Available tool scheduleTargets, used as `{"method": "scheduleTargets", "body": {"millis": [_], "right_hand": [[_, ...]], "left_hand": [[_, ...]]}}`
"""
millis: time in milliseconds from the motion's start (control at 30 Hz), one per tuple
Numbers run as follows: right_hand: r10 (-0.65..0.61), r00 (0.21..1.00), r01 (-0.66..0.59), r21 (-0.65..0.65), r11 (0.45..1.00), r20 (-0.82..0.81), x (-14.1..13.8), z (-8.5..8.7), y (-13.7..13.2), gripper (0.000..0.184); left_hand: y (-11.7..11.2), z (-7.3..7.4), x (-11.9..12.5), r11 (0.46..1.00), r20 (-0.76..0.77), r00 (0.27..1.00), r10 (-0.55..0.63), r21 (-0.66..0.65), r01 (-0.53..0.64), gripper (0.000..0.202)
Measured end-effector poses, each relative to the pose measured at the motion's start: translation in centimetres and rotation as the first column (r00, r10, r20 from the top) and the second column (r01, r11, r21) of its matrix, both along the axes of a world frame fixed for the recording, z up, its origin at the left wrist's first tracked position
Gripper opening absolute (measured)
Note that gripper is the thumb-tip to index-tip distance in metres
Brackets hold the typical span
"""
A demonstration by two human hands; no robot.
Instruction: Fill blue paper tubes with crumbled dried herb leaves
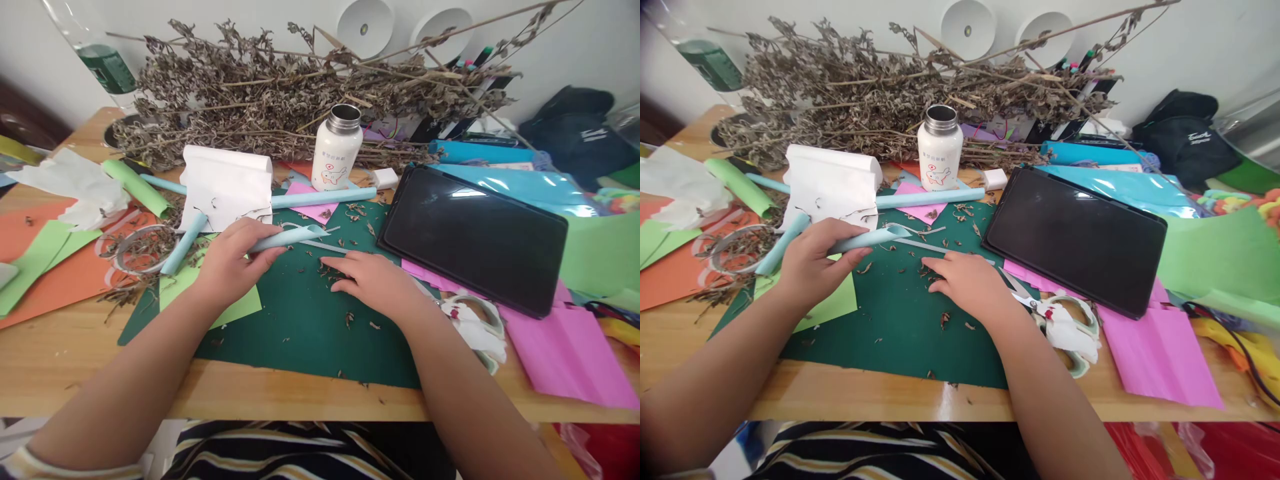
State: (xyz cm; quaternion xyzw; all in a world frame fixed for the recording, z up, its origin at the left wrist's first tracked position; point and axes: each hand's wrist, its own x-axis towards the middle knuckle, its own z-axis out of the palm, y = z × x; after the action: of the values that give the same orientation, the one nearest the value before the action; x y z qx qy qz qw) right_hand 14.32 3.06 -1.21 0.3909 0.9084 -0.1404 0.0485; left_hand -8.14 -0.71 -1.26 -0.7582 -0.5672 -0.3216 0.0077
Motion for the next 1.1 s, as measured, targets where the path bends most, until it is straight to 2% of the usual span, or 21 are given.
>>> {"method": "scheduleTargets", "body": {"millis": [167, 300, 367, 433, 500, 567, 700, 833, 933, 1000, 1100], "right_hand": [[0.015, 1.0, -0.013, 0.099, 0.995, -0.019, -1.4, -0.9, -0.1, 0.027], [-0.034, 0.999, 0.034, 0.077, 0.996, -0.01, -1.4, -0.7, -0.3, 0.018], [-0.031, 1.0, 0.031, 0.023, 0.999, 0.003, -0.9, -0.1, -0.6, 0.015], [-0.029, 0.999, 0.032, -0.085, 0.996, 0.031, -0.1, 0.8, -0.9, 0.014], [-0.027, 0.999, 0.036, -0.202, 0.979, 0.046, 0.8, 1.8, -1.2, 0.016], [-0.038, 0.999, 0.044, -0.253, 0.966, 0.028, 1.6, 2.6, -1.5, 0.017], [-0.085, 0.996, 0.088, -0.148, 0.985, 0.026, 2.6, 2.9, -2.3, 0.02], [-0.102, 0.992, 0.105, -0.042, 0.994, 0.071, 2.6, 1.9, -3.5, 0.037], [-0.05, 0.998, 0.051, -0.017, 0.999, 0.04, 2.4, 1.2, -4.1, 0.045], [-0.009, 1.0, 0.009, -0.012, 1.0, 0.021, 2.2, 1.0, -4.2, 0.039], [0.005, 1.0, -0.005, -0.023, 1.0, 0.011, 2.1, 0.9, -4.2, 0.018]], "left_hand": [[-0.1, 0.1, 0.1, 1.0, 0.002, 1.0, -0.024, -0.001, 0.024, 0.023], [-0.2, 0.3, 0.2, 1.0, -0.001, 1.0, -0.02, -0.006, 0.02, 0.024], [-0.2, 0.3, 0.2, 1.0, -0.007, 1.0, -0.018, -0.013, 0.018, 0.024], [-0.2, 0.2, 0.1, 1.0, -0.011, 1.0, -0.021, -0.011, 0.021, 0.024], [-0.2, 0.2, 0.1, 1.0, -0.01, 0.999, -0.031, 0.004, 0.031, 0.024], [-0.2, 0.3, 0.0, 0.998, -0.004, 0.999, -0.051, 0.02, 0.051, 0.023], [-0.2, 0.4, 0.1, 0.997, 0.017, 0.997, -0.074, 0.007, 0.074, 0.021], [-0.2, 0.3, 0.2, 0.996, 0.03, 0.996, -0.08, -0.023, 0.08, 0.021], [-0.1, 0.2, 0.2, 0.996, 0.024, 0.996, -0.086, -0.026, 0.087, 0.02], [-0.1, 0.1, 0.2, 0.996, 0.021, 0.996, -0.086, -0.025, 0.087, 0.02], [-0.1, 0.1, 0.3, 0.996, 0.021, 0.996, -0.088, -0.017, 0.089, 0.02]]}}
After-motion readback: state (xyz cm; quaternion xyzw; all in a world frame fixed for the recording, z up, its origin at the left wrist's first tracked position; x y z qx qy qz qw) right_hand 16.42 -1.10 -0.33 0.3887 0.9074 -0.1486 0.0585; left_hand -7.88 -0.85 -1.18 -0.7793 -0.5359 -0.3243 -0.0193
